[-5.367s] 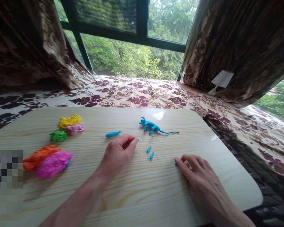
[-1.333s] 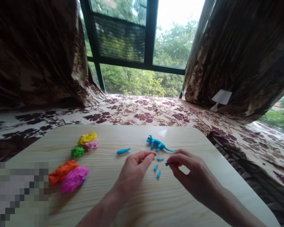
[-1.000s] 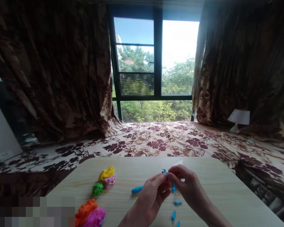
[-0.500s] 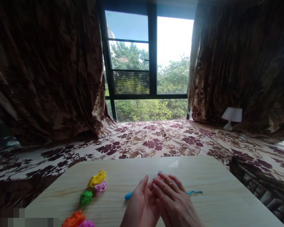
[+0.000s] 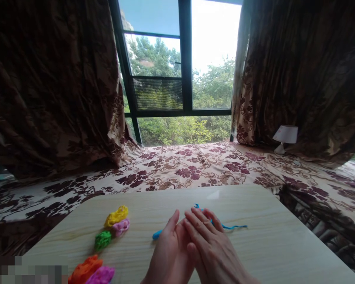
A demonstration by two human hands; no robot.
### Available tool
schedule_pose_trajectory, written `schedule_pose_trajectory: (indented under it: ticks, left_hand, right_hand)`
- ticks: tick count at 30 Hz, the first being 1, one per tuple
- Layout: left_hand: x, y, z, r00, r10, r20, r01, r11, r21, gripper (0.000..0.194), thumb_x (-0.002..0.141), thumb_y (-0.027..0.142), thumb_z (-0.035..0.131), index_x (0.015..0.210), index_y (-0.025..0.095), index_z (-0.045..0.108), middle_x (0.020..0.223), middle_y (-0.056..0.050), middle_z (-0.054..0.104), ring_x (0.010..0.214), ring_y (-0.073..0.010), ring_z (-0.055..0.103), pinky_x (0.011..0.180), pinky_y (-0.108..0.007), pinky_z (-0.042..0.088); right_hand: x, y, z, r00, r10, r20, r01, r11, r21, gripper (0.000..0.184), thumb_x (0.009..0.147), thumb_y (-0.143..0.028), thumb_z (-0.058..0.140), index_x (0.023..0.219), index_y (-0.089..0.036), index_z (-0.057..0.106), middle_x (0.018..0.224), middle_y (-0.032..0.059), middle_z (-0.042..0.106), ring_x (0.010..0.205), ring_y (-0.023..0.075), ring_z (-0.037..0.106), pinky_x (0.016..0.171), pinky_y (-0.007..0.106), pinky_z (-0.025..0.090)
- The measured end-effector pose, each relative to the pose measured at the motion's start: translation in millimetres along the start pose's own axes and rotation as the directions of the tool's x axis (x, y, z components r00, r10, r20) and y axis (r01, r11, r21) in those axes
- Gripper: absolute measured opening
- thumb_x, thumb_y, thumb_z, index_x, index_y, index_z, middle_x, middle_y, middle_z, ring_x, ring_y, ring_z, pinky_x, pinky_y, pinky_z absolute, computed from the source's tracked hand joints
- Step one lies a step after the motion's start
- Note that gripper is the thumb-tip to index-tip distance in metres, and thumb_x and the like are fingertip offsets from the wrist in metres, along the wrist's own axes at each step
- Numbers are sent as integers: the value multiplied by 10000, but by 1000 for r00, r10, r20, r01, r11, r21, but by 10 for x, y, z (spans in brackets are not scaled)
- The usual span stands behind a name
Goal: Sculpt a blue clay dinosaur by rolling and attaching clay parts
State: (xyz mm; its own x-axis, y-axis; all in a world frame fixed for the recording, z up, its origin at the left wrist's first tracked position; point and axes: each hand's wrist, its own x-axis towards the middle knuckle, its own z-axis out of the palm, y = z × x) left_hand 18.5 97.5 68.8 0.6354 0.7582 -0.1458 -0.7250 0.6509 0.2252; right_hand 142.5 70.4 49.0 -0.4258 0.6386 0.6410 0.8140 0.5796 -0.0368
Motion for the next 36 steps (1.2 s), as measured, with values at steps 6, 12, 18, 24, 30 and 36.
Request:
schedule_pose_trajectory:
  ticks: [6, 12, 18, 24, 30, 36]
  left_hand:
    - [-13, 43, -2, 999, 16, 31, -19, 998, 67, 362, 894, 298, 371, 1134, 63, 507, 964, -123, 643, 814, -139, 625, 715, -240, 483]
    - [-27, 7, 23, 998, 40, -50, -34, 992, 124, 408, 896, 327, 343, 1178, 67, 478, 1051, -160, 621, 855, -172, 629, 708, -263, 495]
    - [-36, 52, 19, 999, 26, 41, -32, 990, 138, 404, 902, 323, 330, 1169, 61, 481, 1082, -168, 604, 821, -147, 632, 713, -254, 497]
    - [-23, 22, 1, 994, 100, -45, -89, 975, 202, 453, 901, 349, 326, 1236, 64, 434, 1127, -171, 585, 963, -207, 601, 806, -319, 482]
    - [-31, 46, -9, 997, 65, 51, -72, 985, 155, 437, 897, 322, 337, 1239, 68, 434, 1134, -175, 581, 969, -189, 598, 743, -277, 503]
    - [-33, 41, 2, 994, 106, -41, -96, 978, 186, 461, 895, 337, 323, 1266, 79, 416, 1155, -171, 571, 1032, -223, 571, 857, -348, 469]
  right_hand:
    - [6, -4, -97, 991, 121, 48, -122, 992, 27, 392, 880, -201, 386, 1260, -152, 466, 1338, 57, 442, 1288, 215, 305, 1064, 454, 251]
    - [14, -63, -88, 997, 20, 75, -25, 997, 70, 410, 891, -255, 386, 1286, -158, 435, 1370, 52, 392, 1294, 212, 294, 1072, 444, 248]
    - [-8, -57, -109, 988, 124, 96, -128, 991, 38, 410, 901, -230, 351, 1298, -152, 422, 1381, 50, 375, 1313, 212, 248, 1084, 466, 200]
    - [-6, -86, -69, 996, -6, 93, -3, 995, 97, 434, 891, -267, 393, 1310, -153, 402, 1389, 58, 362, 1304, 215, 270, 1079, 451, 229]
    - [-31, -34, -94, 987, 148, 63, -150, 988, 30, 407, 897, -215, 375, 1297, -154, 419, 1369, 68, 394, 1308, 217, 259, 1084, 491, 179]
    - [-15, -91, -103, 995, 34, 95, -42, 996, 83, 430, 892, -256, 396, 1310, -153, 402, 1390, 51, 359, 1314, 218, 242, 1084, 459, 212]
